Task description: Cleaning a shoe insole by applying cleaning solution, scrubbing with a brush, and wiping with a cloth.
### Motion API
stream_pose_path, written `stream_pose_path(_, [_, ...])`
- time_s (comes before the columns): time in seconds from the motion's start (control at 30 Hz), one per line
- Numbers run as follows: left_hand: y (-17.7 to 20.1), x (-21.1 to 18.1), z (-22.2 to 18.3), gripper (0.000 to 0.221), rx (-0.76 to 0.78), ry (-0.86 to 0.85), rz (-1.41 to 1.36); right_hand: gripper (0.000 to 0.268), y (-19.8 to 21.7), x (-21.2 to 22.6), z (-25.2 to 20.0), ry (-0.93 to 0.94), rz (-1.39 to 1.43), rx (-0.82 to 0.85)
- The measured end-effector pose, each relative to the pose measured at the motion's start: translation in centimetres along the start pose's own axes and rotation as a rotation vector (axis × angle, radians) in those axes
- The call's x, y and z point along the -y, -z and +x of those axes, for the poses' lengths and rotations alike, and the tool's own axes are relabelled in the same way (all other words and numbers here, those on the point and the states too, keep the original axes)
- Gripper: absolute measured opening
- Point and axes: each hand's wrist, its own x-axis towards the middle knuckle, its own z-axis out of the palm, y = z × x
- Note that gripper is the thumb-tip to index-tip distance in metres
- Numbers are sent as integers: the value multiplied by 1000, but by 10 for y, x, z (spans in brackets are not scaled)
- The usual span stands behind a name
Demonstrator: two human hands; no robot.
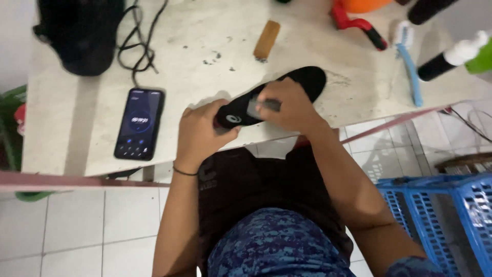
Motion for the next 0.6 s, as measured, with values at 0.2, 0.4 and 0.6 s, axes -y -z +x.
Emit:
stream_pose_path(0.2, [2,-3,-2,67,4,-10,46,20,18,-35,-24,-127,-205,-392])
stream_pose_path(0.4, [13,-25,2,73,-74,-67,-5,26,17,-37,-33,-198,-204,-198])
stream_pose_path(0.6, [-43,-66,31,44,-478,-83,-468,10,14,-70,-55,-373,563,-611])
